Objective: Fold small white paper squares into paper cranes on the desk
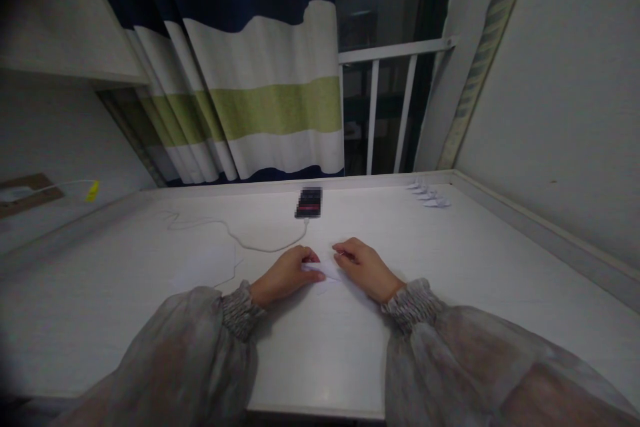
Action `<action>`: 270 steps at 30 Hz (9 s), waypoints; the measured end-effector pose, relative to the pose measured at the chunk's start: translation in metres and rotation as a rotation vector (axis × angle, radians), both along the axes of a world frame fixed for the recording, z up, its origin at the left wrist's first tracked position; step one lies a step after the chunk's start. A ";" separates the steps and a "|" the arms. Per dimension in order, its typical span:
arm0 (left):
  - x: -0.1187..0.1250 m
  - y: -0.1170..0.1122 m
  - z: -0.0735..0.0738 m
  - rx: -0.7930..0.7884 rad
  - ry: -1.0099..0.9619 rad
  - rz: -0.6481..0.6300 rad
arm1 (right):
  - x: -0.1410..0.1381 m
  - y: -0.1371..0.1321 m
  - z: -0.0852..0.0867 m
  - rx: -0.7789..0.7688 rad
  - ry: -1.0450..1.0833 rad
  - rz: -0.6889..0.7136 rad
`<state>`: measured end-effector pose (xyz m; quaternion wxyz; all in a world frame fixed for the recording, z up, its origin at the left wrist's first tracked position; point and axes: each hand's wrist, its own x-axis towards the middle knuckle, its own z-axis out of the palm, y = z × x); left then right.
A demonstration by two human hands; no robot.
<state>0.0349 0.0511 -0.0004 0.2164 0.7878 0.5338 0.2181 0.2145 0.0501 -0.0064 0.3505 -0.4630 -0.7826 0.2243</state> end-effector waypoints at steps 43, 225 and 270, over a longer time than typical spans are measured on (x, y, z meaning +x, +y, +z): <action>-0.002 -0.004 0.003 0.706 0.060 -0.333 | 0.011 -0.002 0.013 0.602 -0.193 0.208; -0.006 -0.016 -0.004 -0.083 -0.098 -0.052 | -0.009 -0.002 0.016 -0.249 -0.212 0.257; -0.007 -0.015 -0.008 -0.048 -0.137 -0.046 | -0.018 0.002 0.010 -0.292 -0.200 0.118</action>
